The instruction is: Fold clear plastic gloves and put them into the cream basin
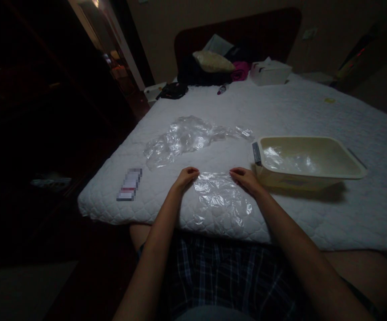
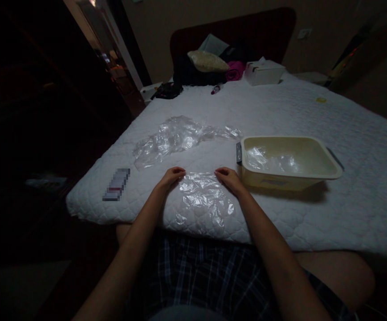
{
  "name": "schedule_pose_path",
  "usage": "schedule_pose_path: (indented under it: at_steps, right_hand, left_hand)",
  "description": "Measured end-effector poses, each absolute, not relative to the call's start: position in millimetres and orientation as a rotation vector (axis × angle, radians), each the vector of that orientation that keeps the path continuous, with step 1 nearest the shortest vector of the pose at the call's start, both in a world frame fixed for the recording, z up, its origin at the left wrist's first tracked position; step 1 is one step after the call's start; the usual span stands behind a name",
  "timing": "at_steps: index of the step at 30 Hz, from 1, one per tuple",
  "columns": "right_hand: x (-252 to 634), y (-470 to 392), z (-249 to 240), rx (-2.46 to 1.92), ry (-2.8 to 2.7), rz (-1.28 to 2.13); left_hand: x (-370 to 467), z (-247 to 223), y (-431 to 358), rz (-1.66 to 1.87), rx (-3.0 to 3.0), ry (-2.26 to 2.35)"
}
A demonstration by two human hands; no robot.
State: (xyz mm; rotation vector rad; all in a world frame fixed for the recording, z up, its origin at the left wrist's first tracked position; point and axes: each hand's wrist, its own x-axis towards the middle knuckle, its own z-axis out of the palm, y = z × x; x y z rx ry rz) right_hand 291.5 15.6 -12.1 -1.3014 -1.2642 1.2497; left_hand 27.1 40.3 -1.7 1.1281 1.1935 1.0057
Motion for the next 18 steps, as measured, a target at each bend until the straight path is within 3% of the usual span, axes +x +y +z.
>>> schedule_pose_path:
  at_steps: [18]
  right_hand:
    - [291.9, 12.9, -5.6, -1.373, -1.245, 1.311]
  left_hand:
    - [11.2, 13.5, 36.8, 1.024, 0.995, 1.315]
